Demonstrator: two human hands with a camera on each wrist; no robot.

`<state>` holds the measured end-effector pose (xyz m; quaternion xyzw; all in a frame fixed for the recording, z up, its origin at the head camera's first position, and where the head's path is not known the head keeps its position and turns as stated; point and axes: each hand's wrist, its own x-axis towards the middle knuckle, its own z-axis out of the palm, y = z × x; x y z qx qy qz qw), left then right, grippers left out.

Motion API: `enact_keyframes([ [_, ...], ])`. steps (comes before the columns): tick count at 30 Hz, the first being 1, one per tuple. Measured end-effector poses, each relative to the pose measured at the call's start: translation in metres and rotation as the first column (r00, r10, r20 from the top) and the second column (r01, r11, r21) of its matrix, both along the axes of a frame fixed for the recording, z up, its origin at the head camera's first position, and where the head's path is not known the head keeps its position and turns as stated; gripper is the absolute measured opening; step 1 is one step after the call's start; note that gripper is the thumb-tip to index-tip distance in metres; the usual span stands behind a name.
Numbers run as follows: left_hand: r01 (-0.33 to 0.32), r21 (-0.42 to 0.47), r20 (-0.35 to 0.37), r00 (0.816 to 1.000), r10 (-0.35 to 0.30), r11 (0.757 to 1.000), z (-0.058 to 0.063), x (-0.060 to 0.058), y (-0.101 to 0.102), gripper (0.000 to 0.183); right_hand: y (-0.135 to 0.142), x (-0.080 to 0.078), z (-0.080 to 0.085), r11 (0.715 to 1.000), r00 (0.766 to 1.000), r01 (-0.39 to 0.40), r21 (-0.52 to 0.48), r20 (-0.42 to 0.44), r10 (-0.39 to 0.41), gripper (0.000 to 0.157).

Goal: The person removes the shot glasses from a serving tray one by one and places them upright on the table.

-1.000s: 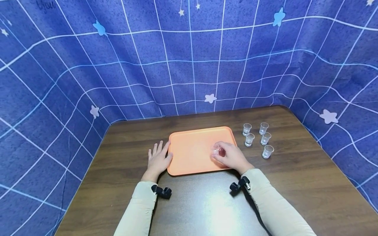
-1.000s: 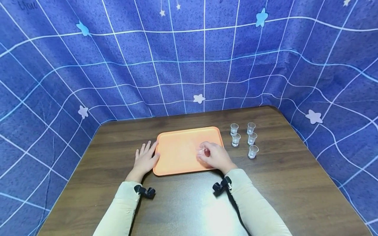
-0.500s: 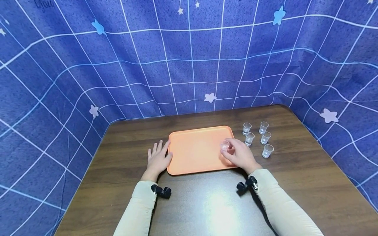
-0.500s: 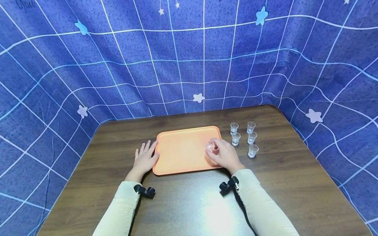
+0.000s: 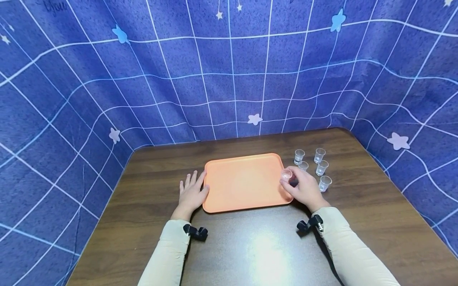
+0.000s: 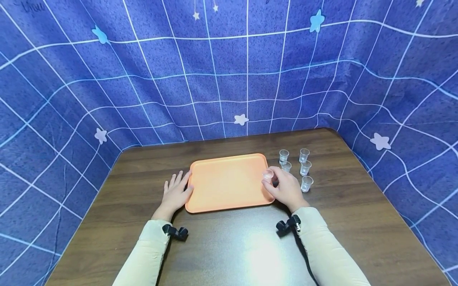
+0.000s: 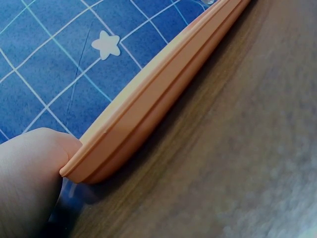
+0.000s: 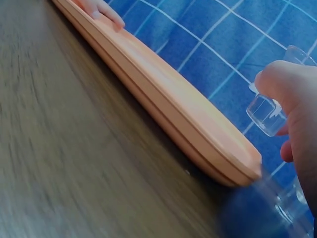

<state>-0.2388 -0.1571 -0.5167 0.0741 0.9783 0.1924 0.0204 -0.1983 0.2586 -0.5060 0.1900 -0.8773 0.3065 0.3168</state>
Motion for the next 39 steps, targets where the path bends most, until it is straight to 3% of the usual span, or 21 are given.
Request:
enact_keyframes([
  [8,0.0,0.018,0.006,1.0,0.0,1.0,0.005,0.003,0.001,0.062,0.015,0.009,0.001,1.0,0.999,0.031,0.002,0.022,-0.031,0.041],
  [16,0.003,0.02,-0.001,1.0,-0.003,1.0,0.002,0.002,0.001,0.062,0.019,0.018,-0.001,0.993,0.989,0.115,0.012,0.093,-0.115,0.042],
  [26,0.001,0.022,0.0,1.0,-0.001,1.0,0.0,0.001,0.001,0.062,0.022,0.023,-0.002,0.972,0.956,0.236,0.008,0.176,-0.233,0.045],
  [39,0.004,0.027,0.0,1.0,-0.004,1.0,0.0,0.001,0.0,0.062,0.024,0.024,-0.003,0.961,0.914,0.25,0.115,0.299,-0.274,0.047],
])
